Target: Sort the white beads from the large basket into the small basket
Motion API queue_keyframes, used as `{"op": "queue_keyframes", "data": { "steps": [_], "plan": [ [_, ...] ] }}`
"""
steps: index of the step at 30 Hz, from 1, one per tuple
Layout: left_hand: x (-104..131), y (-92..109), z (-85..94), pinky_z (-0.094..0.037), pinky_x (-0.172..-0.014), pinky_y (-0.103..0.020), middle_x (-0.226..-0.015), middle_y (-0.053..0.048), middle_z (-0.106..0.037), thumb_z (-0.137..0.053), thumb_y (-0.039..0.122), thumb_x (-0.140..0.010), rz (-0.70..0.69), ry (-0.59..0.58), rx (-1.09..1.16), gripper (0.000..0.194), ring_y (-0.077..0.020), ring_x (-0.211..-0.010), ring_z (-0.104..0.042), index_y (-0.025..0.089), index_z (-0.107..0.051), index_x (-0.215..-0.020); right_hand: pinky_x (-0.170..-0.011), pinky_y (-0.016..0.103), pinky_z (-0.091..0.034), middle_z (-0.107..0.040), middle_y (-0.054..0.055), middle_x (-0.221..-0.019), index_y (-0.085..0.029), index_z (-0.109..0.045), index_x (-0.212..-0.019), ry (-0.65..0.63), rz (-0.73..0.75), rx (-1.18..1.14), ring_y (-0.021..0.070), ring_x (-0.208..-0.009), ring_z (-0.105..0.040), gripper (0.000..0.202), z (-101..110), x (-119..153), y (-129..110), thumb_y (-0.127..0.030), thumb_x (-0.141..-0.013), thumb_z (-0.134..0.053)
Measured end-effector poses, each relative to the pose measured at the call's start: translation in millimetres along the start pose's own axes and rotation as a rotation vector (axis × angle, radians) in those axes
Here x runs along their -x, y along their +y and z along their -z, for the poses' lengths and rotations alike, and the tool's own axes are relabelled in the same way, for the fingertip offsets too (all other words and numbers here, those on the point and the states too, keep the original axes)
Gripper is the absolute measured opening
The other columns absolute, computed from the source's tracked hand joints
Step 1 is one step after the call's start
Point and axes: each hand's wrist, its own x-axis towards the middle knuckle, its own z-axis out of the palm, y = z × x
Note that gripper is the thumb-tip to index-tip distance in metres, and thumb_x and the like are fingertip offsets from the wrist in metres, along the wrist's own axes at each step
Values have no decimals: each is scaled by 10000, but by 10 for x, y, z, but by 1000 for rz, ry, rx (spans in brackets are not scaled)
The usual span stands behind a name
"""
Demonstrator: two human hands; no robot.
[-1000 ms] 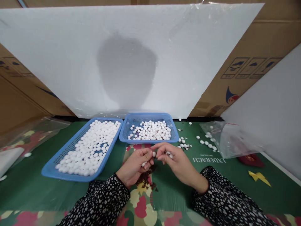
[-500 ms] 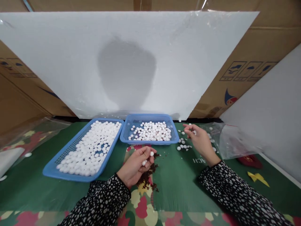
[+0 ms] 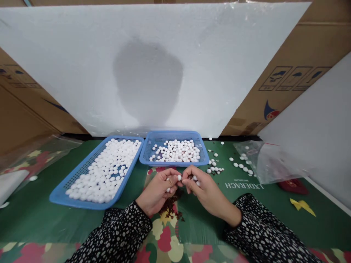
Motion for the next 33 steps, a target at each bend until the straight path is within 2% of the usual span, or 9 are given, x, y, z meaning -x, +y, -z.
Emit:
{"op": "queue_keyframes", "data": {
  "steps": [7,15,23,28,30,33],
  "plan": [
    [5,-9,-16,-100,-437,-198,-695,1,-588,-773,389,-748,-12,27,-2,347,-24,-461,-295,140,-539,-813,-607,259,-400,-534,-13,-751,-207,-525,-867,84,58,63,165,-644,-515,150,-76,12,-17,-236,-1007,-480],
    [15,-13,-48,-92,-435,-209,-589,64,-454,-771,388,-755,-26,24,44,362,-33,-466,-257,151,-507,-825,-697,281,-405,-524,13,-875,-217,-500,-889,133,214,178,187,-774,-525,118,-123,34,38,-162,-990,-473],
    [20,-35,-69,-122,-441,-201,-581,67,-458,-765,387,-763,-68,26,11,346,-36,-466,-294,148,-518,-807,-689,272,-416,-530,9,-870,-217,-504,-900,167,213,180,183,-771,-538,108,-172,38,73,-160,-988,-480],
    [38,-35,-46,-203,-461,-178,-569,59,-504,-766,368,-763,-105,59,-77,315,-44,-478,-350,148,-542,-796,-622,251,-415,-538,-17,-810,-218,-498,-925,179,152,113,160,-678,-539,84,-186,40,97,-166,-991,-501],
    [43,-27,-35,-246,-481,-168,-544,65,-492,-764,356,-768,-114,63,-96,306,-48,-488,-365,152,-537,-786,-627,252,-428,-552,-8,-852,-224,-523,-1010,156,157,106,158,-687,-548,62,-176,47,81,-169,-998,-497],
    [40,-10,-43,-236,-465,-158,-557,45,-526,-762,388,-762,-101,52,-112,345,-45,-486,-371,148,-515,-747,-680,270,-452,-552,17,-917,-241,-571,-1110,42,236,152,172,-755,-557,169,-136,33,46,-174,-1018,-447]
  ]
}}
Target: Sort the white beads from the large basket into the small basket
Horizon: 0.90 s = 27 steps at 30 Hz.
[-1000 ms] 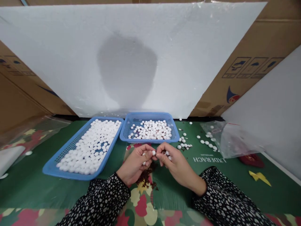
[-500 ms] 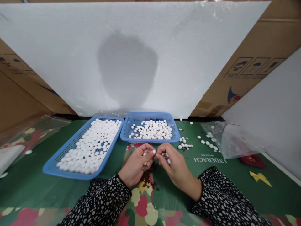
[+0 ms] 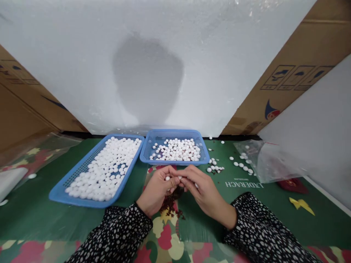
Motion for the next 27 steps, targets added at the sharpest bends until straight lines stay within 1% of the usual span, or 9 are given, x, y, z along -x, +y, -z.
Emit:
{"op": "queue_keyframes", "data": {
  "steps": [3,6,8,10,14,17,19,23,27],
  "plan": [
    [-16,6,-16,-130,-391,-172,-599,3,-588,-670,511,-810,45,38,-28,393,-44,-429,-355,157,-504,-771,-720,285,-455,-576,25,-914,-233,-587,-1104,-24,48,65,188,-792,-564,186,74,-108,50,-174,-1012,-437],
    [-31,5,3,-94,-352,-191,-487,47,-479,-529,604,-867,98,107,3,430,-54,-362,-298,190,-464,-772,-706,293,-446,-611,35,-882,-195,-579,-1110,104,-18,181,200,-754,-571,161,204,-316,183,-195,-986,-476],
    [-36,16,36,-87,-348,-196,-450,75,-379,-471,623,-887,158,86,60,451,-47,-341,-226,195,-447,-747,-681,297,-430,-609,31,-819,-173,-585,-1123,144,-80,269,205,-709,-563,191,315,-454,260,-195,-949,-509],
    [-37,41,69,-69,-356,-193,-488,65,-400,-442,616,-903,223,29,122,455,-34,-352,-197,185,-465,-762,-644,291,-409,-594,17,-790,-173,-577,-1164,155,-141,276,193,-651,-532,258,417,-531,283,-218,-911,-554],
    [-32,103,88,-160,-402,-164,-729,-28,-568,-496,440,-933,269,1,191,303,-47,-497,-386,145,-543,-884,-536,243,-353,-513,-13,-716,-183,-593,-982,95,-308,-60,156,-587,-460,181,510,-481,172,-347,-936,-534],
    [-26,120,85,-249,-458,-163,-814,-53,-579,-534,232,-908,261,25,189,134,-76,-627,-472,116,-560,-968,-488,211,-294,-426,-46,-630,-183,-579,-892,35,-400,-276,130,-543,-389,204,513,-429,103,-381,-939,-560],
    [-25,113,96,-239,-461,-160,-817,-45,-566,-558,173,-889,250,15,180,122,-71,-633,-457,105,-559,-991,-486,201,-299,-475,-27,-686,-173,-606,-907,16,-409,-400,120,-569,-398,216,517,-447,109,-388,-926,-610],
    [-27,83,137,-162,-434,-158,-823,-27,-544,-604,248,-897,231,-27,152,224,-44,-574,-370,99,-575,-1060,-555,201,-430,-591,70,-909,-144,-659,-1020,-44,-562,-781,144,-722,-524,346,555,-545,154,-476,-974,-576],
    [-33,61,151,-135,-424,-168,-827,-33,-572,-617,316,-894,228,-51,132,298,-46,-548,-353,125,-567,-1117,-704,244,-526,-621,122,-1008,-148,-653,-1035,5,-673,-942,198,-917,-595,499,589,-647,176,-559,-1044,-371]
  ]
}}
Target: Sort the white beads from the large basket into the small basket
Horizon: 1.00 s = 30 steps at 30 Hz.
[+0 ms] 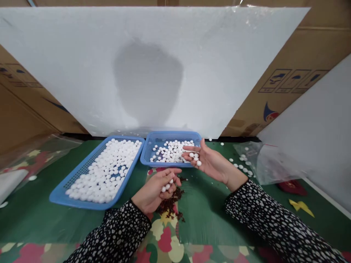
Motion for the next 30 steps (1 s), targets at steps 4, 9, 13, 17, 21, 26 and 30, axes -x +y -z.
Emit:
{"op": "queue_keyframes", "data": {
  "steps": [4,9,13,17,21,26,30],
  "plan": [
    [-8,-3,-19,-128,-419,-175,-810,-43,-600,-628,360,-883,-15,-17,-19,243,-48,-529,-346,142,-532,-935,-719,261,-539,-636,125,-1031,-161,-624,-1053,79,67,70,200,-928,-617,545,17,-242,-51,-588,-1050,-287],
    [-3,34,-43,-125,-415,-167,-769,-20,-571,-649,392,-863,-50,37,-57,285,-40,-516,-323,143,-511,-878,-905,371,-473,-658,122,-1108,-170,-660,-1036,129,258,482,249,-1072,-586,551,9,-545,-116,-604,-1033,-321],
    [-8,35,-45,-117,-409,-167,-730,-4,-552,-650,429,-852,-69,100,-62,318,-40,-500,-323,150,-502,-886,-904,375,-438,-681,77,-1032,-189,-691,-961,122,563,947,250,-1018,-596,372,-41,-296,-107,-477,-1015,-461],
    [-39,-19,-51,-144,-413,-159,-716,11,-541,-643,445,-844,-143,199,-65,328,-41,-499,-357,158,-495,-905,-656,283,-474,-625,-1,-739,-199,-664,-849,-86,475,1165,169,-655,-591,196,-83,171,203,-241,-992,-536],
    [-72,-51,-38,-122,-397,-163,-639,56,-456,-616,482,-844,-195,254,-95,347,-32,-442,-275,160,-508,-916,-749,308,-495,-611,59,-988,-188,-632,-1100,-61,536,1402,196,-845,-612,185,-122,299,666,-105,-964,-538],
    [-56,1,2,-77,-385,-168,-563,107,-270,-562,472,-886,-206,271,-144,311,-34,-409,-161,172,-508,-947,-556,279,-422,-629,50,-884,-173,-642,-1104,28,476,1792,205,-665,-612,147,-213,109,847,-227,-968,-618],
    [-32,41,14,-80,-385,-171,-580,97,-316,-561,455,-893,-170,219,-151,292,-21,-396,-177,176,-480,-867,-549,259,-369,-639,27,-860,-181,-651,-976,23,499,1760,196,-698,-622,76,-241,79,810,-221,-924,-690]
  ]
}}
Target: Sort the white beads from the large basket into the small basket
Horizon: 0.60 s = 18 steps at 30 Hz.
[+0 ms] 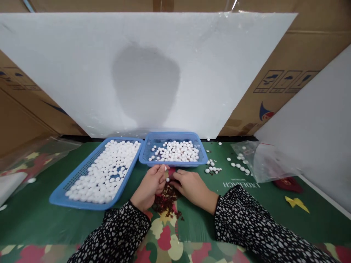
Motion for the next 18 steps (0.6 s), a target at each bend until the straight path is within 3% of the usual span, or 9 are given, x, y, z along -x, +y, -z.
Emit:
{"op": "queue_keyframes", "data": {
  "steps": [3,6,11,16,18],
  "plan": [
    [-13,3,18,-76,-386,-182,-591,80,-373,-574,442,-883,42,-31,8,294,-14,-382,-208,166,-491,-824,-555,254,-351,-646,17,-841,-184,-635,-962,18,-17,-83,195,-719,-622,112,8,7,-9,-220,-899,-720],
    [-30,8,39,-72,-390,-192,-564,67,-399,-569,491,-869,71,25,-34,343,-20,-365,-232,149,-551,-838,-527,255,-314,-638,10,-781,-189,-647,-924,10,-37,-106,192,-673,-606,103,-10,-23,-33,-265,-907,-714],
    [-19,27,33,-111,-392,-202,-475,71,-335,-538,594,-852,19,59,-139,478,-31,-361,-222,148,-539,-680,-534,246,-324,-615,-18,-777,-202,-631,-902,31,-50,-247,174,-672,-575,145,12,-4,-107,-187,-849,-766],
    [26,49,-26,-173,-397,-211,-441,89,-262,-500,586,-882,-62,25,-117,477,-51,-374,-206,163,-519,-663,-624,231,-426,-598,-21,-856,-207,-577,-936,119,42,-588,144,-702,-562,149,237,52,-61,-137,-891,-700],
    [43,67,-42,-165,-406,-211,-470,84,-284,-526,562,-879,-61,-3,-102,427,-60,-401,-233,161,-552,-735,-636,250,-448,-605,-15,-827,-211,-570,-991,213,28,-591,157,-692,-568,92,351,-23,50,-152,-942,-622]
  ]
}}
